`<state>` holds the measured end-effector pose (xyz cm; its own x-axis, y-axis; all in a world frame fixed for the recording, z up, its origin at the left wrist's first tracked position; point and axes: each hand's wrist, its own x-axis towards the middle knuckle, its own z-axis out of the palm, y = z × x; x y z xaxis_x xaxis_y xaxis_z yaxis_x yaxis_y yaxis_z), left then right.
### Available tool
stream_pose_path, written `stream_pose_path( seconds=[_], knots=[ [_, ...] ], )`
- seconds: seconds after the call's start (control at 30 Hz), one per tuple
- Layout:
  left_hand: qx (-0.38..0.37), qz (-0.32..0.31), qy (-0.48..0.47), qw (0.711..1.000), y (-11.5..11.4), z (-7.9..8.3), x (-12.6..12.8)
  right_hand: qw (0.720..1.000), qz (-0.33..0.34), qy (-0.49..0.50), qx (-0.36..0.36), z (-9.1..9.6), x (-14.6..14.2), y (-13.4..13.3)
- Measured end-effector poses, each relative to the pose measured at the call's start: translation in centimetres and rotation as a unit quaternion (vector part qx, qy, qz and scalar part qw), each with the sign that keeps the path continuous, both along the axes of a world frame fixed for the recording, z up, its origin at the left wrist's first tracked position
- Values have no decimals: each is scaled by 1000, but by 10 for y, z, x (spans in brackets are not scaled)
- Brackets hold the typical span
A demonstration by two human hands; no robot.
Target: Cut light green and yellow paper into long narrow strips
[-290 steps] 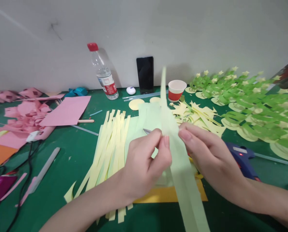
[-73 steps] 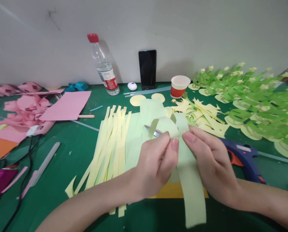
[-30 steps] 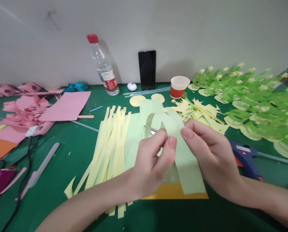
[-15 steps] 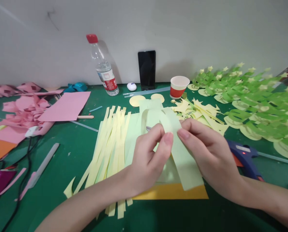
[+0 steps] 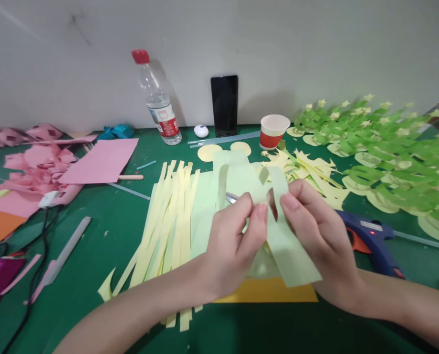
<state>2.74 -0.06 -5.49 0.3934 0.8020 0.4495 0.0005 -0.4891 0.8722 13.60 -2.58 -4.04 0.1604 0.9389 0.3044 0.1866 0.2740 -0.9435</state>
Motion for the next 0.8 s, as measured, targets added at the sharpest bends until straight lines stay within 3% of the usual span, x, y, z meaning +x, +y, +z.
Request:
stream_pose_path(
  seconds=[0.23,0.43,0.63,0.8],
  knots=[
    [-35,-1,-6,999,4,4,-5,997,78,10,-21,3,5,3],
    [-29,-28,-16,999,2,6,-4,1000,28,-8,5,5,7,4],
    [-21,-24,-9,999,0,6,-3,997,72,-12,7,8,7,6],
    [-14,-17,8,1000,-1,3,-1,999,41,-11,4,2,4,2]
  ],
)
